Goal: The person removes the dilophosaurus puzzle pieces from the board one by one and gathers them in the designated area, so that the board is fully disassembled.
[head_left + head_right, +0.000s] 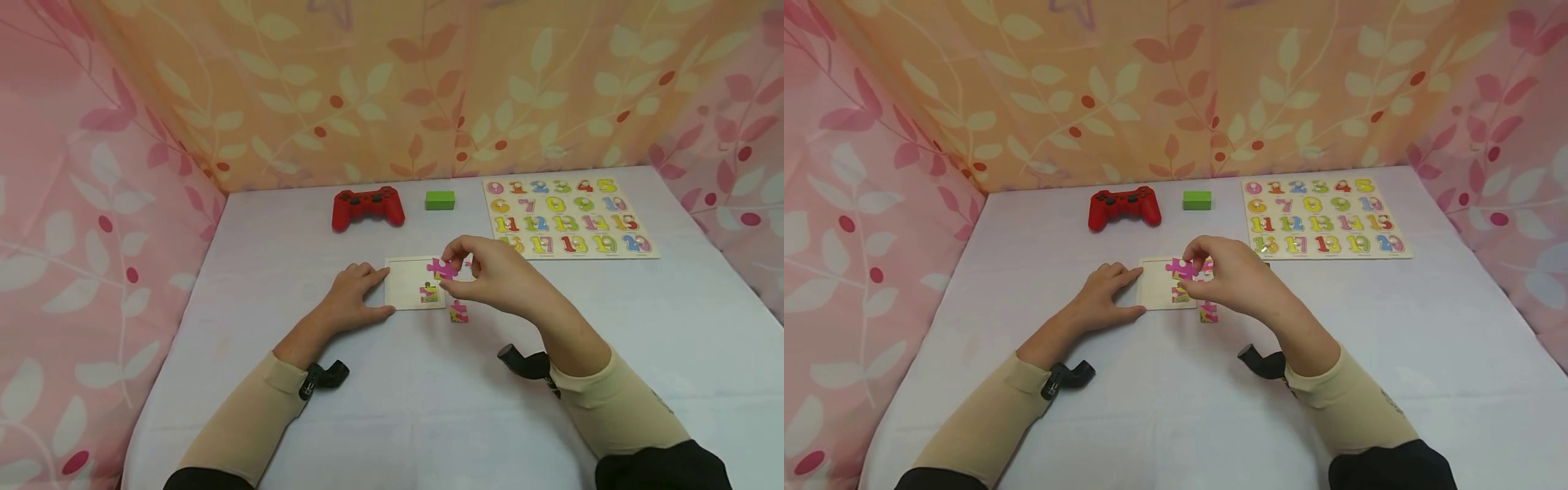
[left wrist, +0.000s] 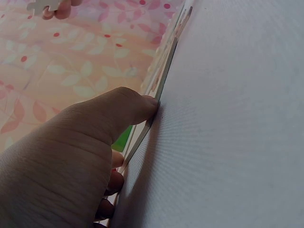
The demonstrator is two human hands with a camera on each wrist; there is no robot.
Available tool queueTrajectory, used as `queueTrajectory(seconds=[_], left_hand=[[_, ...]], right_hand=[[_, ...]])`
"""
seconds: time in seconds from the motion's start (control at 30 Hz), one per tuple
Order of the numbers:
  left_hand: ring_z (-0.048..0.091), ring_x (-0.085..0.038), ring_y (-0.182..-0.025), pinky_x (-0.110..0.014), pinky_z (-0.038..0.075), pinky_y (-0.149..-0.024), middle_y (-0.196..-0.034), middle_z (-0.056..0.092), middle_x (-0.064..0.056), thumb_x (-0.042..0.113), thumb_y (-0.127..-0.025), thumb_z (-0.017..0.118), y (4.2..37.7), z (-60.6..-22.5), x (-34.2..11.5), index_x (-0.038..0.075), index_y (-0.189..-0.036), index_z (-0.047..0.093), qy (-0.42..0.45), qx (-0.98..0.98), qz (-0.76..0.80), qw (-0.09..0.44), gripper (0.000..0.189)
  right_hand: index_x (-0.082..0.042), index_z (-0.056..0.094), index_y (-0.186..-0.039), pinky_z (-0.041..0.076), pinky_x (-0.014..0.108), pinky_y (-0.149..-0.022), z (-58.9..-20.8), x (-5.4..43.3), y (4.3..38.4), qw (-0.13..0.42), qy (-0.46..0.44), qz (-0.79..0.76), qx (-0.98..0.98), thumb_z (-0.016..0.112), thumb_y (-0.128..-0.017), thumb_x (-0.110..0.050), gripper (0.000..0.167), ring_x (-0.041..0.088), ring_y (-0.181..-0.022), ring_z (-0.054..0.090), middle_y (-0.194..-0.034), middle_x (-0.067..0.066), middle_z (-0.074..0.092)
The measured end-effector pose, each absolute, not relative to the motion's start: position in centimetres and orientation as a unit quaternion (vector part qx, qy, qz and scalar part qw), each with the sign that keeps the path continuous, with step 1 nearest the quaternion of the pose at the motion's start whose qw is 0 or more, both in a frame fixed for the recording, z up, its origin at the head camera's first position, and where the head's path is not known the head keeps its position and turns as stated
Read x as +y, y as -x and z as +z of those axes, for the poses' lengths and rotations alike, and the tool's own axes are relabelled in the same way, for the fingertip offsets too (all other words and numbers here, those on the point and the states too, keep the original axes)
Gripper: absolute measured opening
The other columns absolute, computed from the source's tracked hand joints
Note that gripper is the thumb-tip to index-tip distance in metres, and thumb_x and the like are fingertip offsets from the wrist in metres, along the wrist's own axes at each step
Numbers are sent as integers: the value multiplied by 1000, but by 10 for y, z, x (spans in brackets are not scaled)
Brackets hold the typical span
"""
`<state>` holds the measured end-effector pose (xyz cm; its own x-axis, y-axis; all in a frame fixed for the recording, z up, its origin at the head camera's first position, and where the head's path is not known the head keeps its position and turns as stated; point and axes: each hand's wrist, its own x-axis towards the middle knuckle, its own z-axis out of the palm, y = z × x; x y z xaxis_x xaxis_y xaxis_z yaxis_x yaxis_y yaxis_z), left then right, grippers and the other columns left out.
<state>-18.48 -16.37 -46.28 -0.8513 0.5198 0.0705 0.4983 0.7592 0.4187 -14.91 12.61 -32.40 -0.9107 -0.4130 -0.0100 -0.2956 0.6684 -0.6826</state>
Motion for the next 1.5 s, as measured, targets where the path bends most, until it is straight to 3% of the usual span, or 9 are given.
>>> queueTrajectory(seconds=[0.23, 0.53, 1.2, 1.5], left_hand=[[46, -20, -100, -38, 40, -87, -114, 57, -4, 48, -85, 79, 185, -465, -165, 9, -150, 54, -277, 935, 220, 19, 80], [46, -20, -98, -38, 40, -85, -113, 57, -5, 47, -85, 78, 185, -464, -164, 8, -149, 54, -279, 933, 225, 16, 79], [46, -18, -101, -38, 39, -87, -115, 57, -2, 50, -86, 77, 185, -466, -161, 10, -150, 54, -276, 935, 223, 28, 79], [47, -18, -101, -38, 39, -87, -115, 58, -2, 51, -85, 77, 183, -463, -164, 10, -149, 55, -271, 937, 218, 19, 80]], right_hand=[[-14, 68, -107, 39, 31, -58, -315, 144, 143, 66, 186, -359, 912, 88, -83, -25, 33, 24, -72, 48, -95, 3, 62], [-12, 69, -108, 39, 32, -59, -324, 170, 140, 86, 162, -340, 922, 89, -82, -33, 39, 23, -76, 48, -94, 3, 61], [-8, 69, -105, 42, 36, -69, -393, 197, 149, 186, 161, -280, 928, 86, -81, -18, 31, 21, -79, 51, -88, 2, 58], [-6, 69, -104, 43, 38, -74, -404, 187, 151, 179, 151, -218, 947, 84, -82, -21, 30, 21, -81, 55, -84, 1, 60]])
